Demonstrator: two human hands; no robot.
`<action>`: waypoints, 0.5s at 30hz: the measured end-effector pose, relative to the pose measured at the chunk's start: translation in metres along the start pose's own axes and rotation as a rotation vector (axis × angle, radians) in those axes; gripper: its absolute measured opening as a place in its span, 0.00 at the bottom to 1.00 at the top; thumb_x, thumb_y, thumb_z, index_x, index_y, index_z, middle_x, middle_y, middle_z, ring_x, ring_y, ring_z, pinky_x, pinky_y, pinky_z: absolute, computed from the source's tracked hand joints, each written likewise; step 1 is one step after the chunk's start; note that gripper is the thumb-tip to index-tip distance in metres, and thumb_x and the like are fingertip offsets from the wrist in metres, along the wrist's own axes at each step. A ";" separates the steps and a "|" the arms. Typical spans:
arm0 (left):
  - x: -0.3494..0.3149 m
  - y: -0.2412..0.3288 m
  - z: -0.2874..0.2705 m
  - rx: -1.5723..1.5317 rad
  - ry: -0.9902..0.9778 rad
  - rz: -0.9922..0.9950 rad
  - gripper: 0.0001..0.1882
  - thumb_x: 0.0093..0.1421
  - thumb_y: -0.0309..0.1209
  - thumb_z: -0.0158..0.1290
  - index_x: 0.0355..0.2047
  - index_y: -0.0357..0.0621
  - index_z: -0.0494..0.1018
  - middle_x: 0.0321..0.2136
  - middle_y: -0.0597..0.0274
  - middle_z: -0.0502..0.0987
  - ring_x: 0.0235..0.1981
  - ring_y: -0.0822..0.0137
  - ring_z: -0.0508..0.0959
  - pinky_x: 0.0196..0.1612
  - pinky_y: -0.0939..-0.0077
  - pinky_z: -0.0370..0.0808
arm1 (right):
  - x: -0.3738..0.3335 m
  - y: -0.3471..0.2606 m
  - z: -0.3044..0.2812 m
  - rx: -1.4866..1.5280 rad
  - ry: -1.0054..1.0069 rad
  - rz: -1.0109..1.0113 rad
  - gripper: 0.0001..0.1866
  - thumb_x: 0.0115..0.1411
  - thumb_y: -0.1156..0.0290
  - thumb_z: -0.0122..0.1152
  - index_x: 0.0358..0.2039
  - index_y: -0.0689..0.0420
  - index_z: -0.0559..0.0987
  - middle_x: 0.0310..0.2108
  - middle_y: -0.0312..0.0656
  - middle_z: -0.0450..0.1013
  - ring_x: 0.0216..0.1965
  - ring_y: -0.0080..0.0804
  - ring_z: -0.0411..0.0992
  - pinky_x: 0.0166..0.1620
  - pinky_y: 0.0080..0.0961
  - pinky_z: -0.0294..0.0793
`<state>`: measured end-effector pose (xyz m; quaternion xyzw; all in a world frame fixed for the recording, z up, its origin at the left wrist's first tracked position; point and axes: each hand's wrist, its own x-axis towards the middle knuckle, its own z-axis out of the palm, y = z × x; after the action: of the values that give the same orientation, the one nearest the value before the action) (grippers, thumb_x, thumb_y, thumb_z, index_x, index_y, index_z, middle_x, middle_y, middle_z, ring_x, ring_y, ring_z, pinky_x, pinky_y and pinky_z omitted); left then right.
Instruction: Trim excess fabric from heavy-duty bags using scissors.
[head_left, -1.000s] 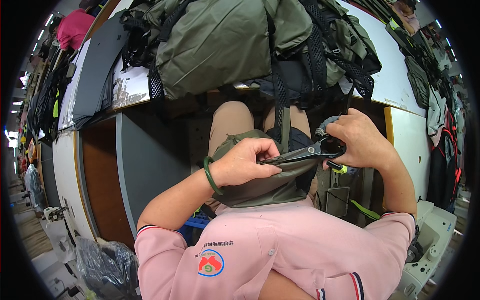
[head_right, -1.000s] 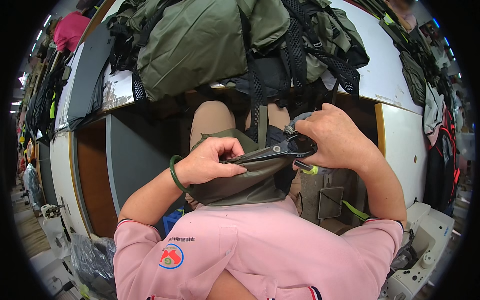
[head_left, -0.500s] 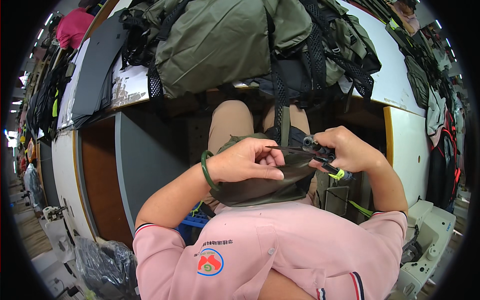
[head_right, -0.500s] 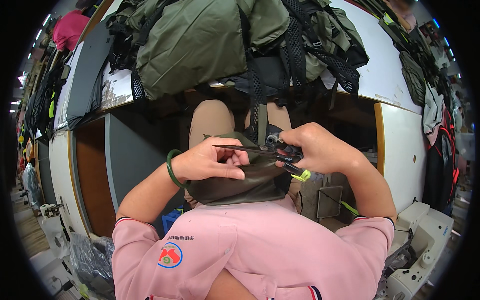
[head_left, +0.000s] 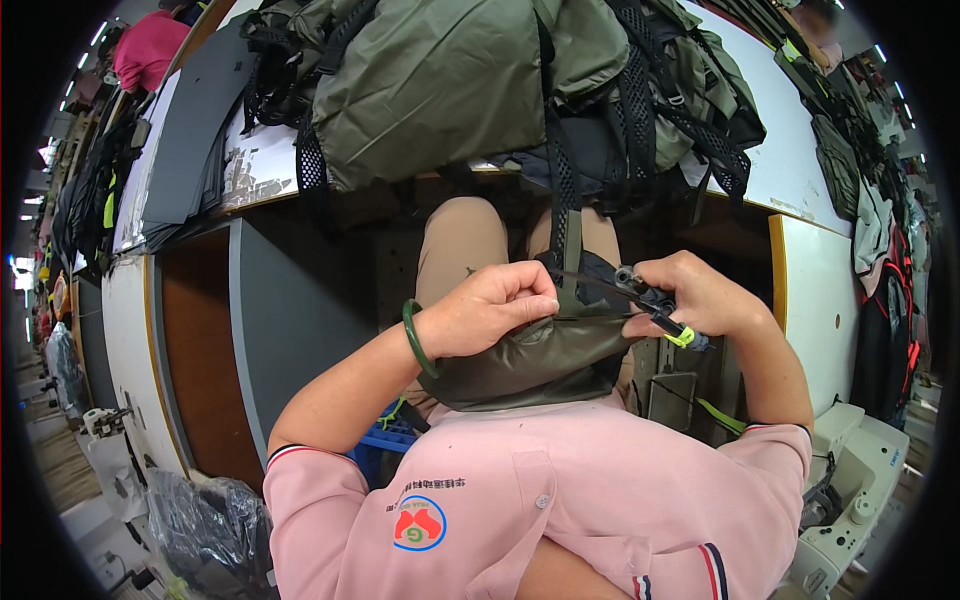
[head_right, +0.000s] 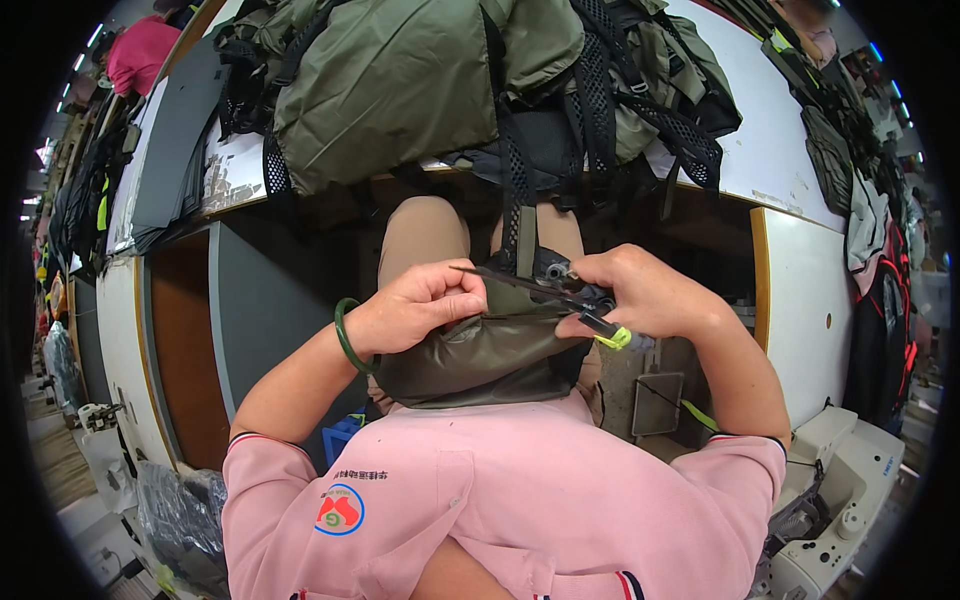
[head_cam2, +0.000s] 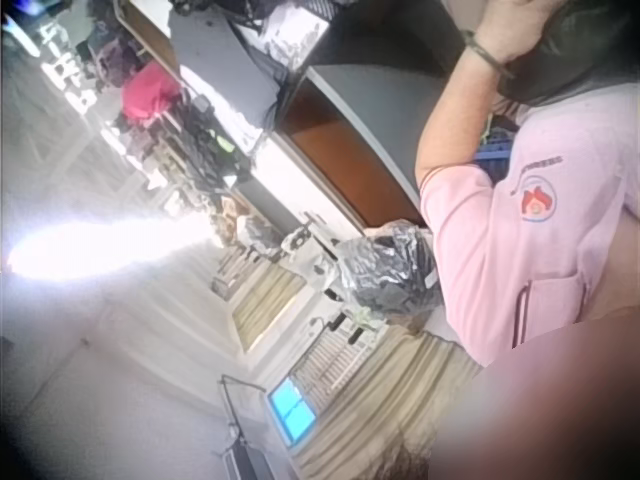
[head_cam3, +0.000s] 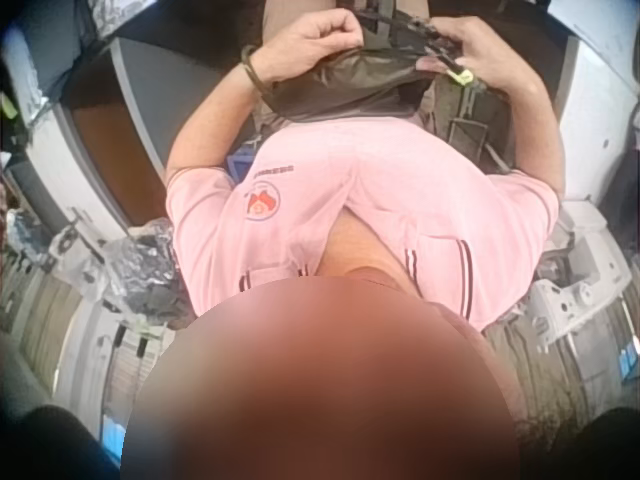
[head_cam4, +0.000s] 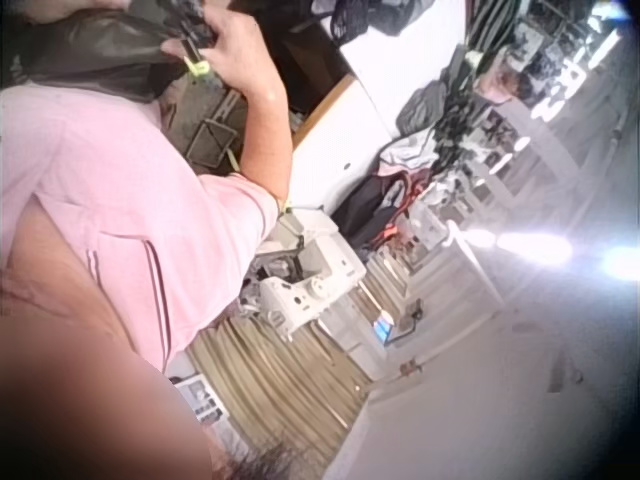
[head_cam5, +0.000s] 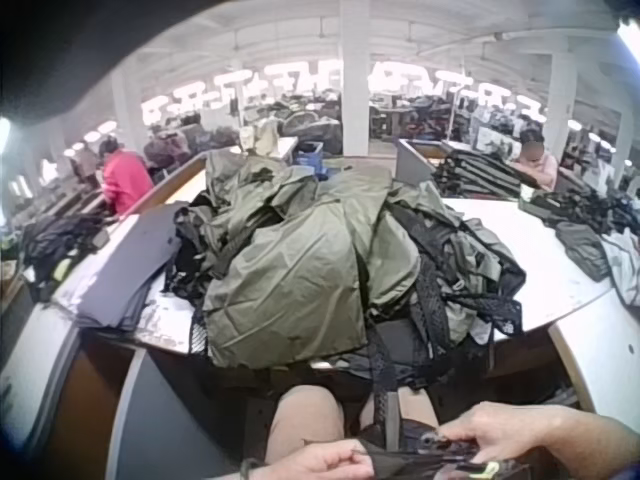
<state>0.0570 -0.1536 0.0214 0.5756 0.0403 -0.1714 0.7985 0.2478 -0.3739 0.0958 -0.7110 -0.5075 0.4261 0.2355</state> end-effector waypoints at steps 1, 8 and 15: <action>-0.001 0.002 0.001 -0.008 -0.002 0.008 0.07 0.71 0.30 0.51 0.37 0.39 0.72 0.27 0.75 0.71 0.28 0.84 0.67 0.32 0.86 0.67 | -0.002 0.001 -0.003 -0.001 0.000 0.000 0.23 0.48 0.57 0.78 0.24 0.61 0.73 0.18 0.42 0.68 0.20 0.36 0.65 0.28 0.29 0.66; -0.002 0.002 0.001 -0.021 0.003 0.041 0.08 0.72 0.32 0.48 0.37 0.41 0.69 0.27 0.73 0.69 0.26 0.82 0.66 0.31 0.84 0.66 | -0.013 -0.011 -0.024 -0.511 0.043 -0.036 0.30 0.35 0.47 0.81 0.22 0.57 0.73 0.19 0.40 0.71 0.24 0.46 0.71 0.36 0.33 0.65; -0.002 0.004 0.005 -0.004 0.003 0.029 0.08 0.72 0.32 0.48 0.37 0.41 0.69 0.27 0.73 0.69 0.27 0.82 0.66 0.31 0.85 0.66 | -0.011 -0.014 -0.027 -0.592 -0.031 0.015 0.30 0.35 0.45 0.80 0.21 0.56 0.74 0.19 0.40 0.73 0.25 0.46 0.72 0.37 0.35 0.65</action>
<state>0.0559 -0.1572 0.0268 0.5748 0.0335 -0.1591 0.8020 0.2620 -0.3760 0.1248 -0.7458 -0.6080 0.2723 0.0068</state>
